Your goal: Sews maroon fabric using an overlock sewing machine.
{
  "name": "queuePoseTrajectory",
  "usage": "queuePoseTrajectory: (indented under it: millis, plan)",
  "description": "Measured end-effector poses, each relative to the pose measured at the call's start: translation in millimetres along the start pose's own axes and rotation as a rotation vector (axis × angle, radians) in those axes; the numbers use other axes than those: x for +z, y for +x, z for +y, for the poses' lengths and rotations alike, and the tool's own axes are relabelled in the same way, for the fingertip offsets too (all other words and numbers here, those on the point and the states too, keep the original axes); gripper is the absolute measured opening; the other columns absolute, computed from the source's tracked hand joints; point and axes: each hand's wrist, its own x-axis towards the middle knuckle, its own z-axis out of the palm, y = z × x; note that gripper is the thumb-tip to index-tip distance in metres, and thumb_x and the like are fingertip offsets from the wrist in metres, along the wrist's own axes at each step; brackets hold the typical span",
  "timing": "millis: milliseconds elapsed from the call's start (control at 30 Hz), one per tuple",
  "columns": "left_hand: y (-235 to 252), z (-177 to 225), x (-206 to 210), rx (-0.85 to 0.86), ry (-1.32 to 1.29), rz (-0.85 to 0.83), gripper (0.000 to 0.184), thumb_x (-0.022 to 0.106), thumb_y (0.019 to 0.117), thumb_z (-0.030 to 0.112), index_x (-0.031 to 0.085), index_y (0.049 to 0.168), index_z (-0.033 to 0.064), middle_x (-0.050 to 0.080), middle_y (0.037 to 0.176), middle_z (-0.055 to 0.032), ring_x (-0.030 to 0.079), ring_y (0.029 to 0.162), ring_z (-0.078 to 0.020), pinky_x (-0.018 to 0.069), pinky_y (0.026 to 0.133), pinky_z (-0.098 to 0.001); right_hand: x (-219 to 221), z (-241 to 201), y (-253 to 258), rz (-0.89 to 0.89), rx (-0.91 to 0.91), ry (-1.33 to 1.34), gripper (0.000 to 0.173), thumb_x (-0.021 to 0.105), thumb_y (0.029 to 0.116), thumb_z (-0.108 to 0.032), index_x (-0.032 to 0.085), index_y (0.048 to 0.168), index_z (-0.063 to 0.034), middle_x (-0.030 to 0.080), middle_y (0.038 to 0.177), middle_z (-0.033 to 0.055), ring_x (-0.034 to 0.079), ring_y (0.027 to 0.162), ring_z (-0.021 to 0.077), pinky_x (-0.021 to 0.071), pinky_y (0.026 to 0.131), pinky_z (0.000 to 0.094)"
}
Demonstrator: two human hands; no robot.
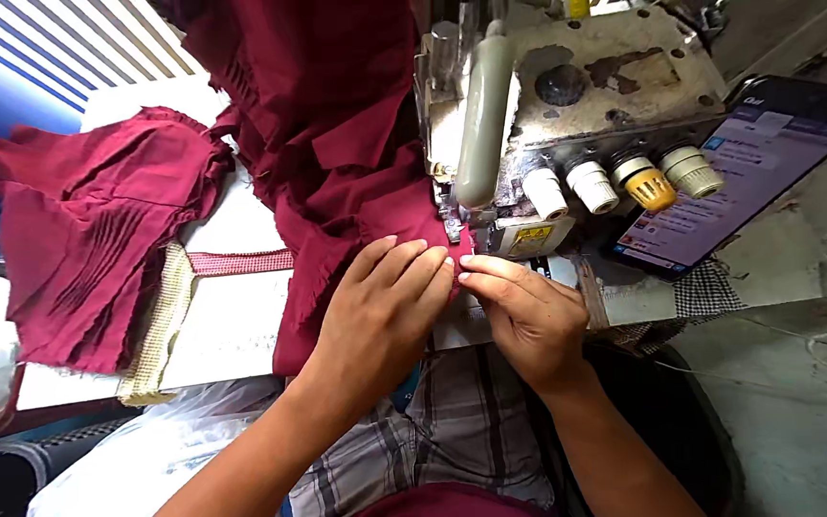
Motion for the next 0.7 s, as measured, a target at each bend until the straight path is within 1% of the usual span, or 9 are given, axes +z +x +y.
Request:
queuePoseTrajectory:
  millis: [100,233,333,400,433,500,567,633,700]
  plan:
    - [8,0,-2,-0.032,0.039,-0.020,0.028,0.053,0.1013,0.012,0.075,0.118,0.0083,0.072,0.126,-0.0057,0.064,0.123,-0.0234,0.0431,0.112,-0.0461,2,2,3,-0.003,0.048,0.001,0.014,0.070,0.0955,-0.011,0.081,0.103,-0.0140,0.073,0.119,0.0081,0.071,0.106,0.0150,0.0595,0.085,0.0291]
    - [15,3,-4,-0.086,0.071,-0.034,0.027,0.051,0.1028,0.013,0.076,0.113,0.0094,0.073,0.125,-0.0053,0.065,0.124,-0.0241,0.0439,0.112,-0.0488,4,7,3,-0.014,0.074,-0.017,0.014,0.071,0.0958,-0.017,0.082,0.106,-0.0173,0.071,0.116,0.0092,0.068,0.094,0.0124,0.0573,0.077,0.0268]
    - [18,5,-4,-0.114,0.085,-0.045,0.026,0.051,0.1016,0.010,0.076,0.110,0.0096,0.073,0.123,-0.0047,0.066,0.121,-0.0239,0.0444,0.110,-0.0495,4,10,2,-0.026,0.063,-0.035,0.017,0.070,0.0970,-0.019,0.081,0.110,-0.0187,0.071,0.117,0.0094,0.068,0.096,0.0133,0.0572,0.077,0.0275]
    - [20,6,-8,-0.135,0.084,-0.071,0.027,0.052,0.1001,0.012,0.074,0.116,0.0092,0.072,0.125,-0.0054,0.063,0.124,-0.0254,0.0408,0.112,-0.0520,4,12,3,-0.038,0.070,-0.033,0.018,0.069,0.0980,-0.021,0.081,0.112,-0.0196,0.071,0.118,0.0085,0.069,0.099,0.0136,0.0574,0.078,0.0281]
    - [19,6,-12,-0.153,0.077,-0.077,0.029,0.055,0.0977,0.013,0.072,0.121,0.0090,0.069,0.129,-0.0072,0.060,0.128,-0.0273,0.0384,0.114,-0.0535,4,13,4,-0.044,0.075,-0.034,0.019,0.069,0.0985,-0.022,0.080,0.113,-0.0204,0.071,0.119,0.0080,0.068,0.099,0.0134,0.0571,0.078,0.0284]
    - [14,8,-22,-0.205,0.060,-0.064,0.047,0.065,0.0897,0.014,0.063,0.137,0.0090,0.059,0.142,-0.0135,0.051,0.138,-0.0332,0.0349,0.116,-0.0569,3,15,5,-0.060,0.083,-0.041,0.021,0.067,0.1000,-0.024,0.080,0.117,-0.0221,0.070,0.119,0.0074,0.068,0.097,0.0127,0.0564,0.076,0.0288]
    - [1,12,-31,-0.274,0.037,-0.025,0.065,0.072,0.0817,0.015,0.057,0.144,0.0110,0.050,0.151,-0.0181,0.043,0.143,-0.0385,0.0349,0.115,-0.0601,5,17,3,-0.065,0.087,-0.042,0.023,0.065,0.1011,-0.026,0.079,0.119,-0.0234,0.070,0.119,0.0075,0.067,0.093,0.0125,0.0555,0.073,0.0293]
    - [-18,15,-30,-0.346,0.026,0.043,0.073,0.075,0.0767,0.017,0.052,0.146,0.0128,0.044,0.155,-0.0208,0.041,0.143,-0.0417,0.0385,0.110,-0.0596,7,20,1,-0.060,0.085,-0.055,0.024,0.064,0.1019,-0.028,0.078,0.121,-0.0245,0.070,0.119,0.0074,0.067,0.091,0.0130,0.0558,0.071,0.0298]
    - [-39,19,-21,-0.390,0.009,0.130,0.068,0.076,0.0761,0.018,0.054,0.139,0.0119,0.044,0.149,-0.0244,0.047,0.135,-0.0425,0.0443,0.103,-0.0555,9,23,-3,-0.067,0.073,-0.075,0.026,0.063,0.1023,-0.031,0.076,0.125,-0.0260,0.069,0.120,0.0085,0.068,0.095,0.0156,0.0570,0.073,0.0318]
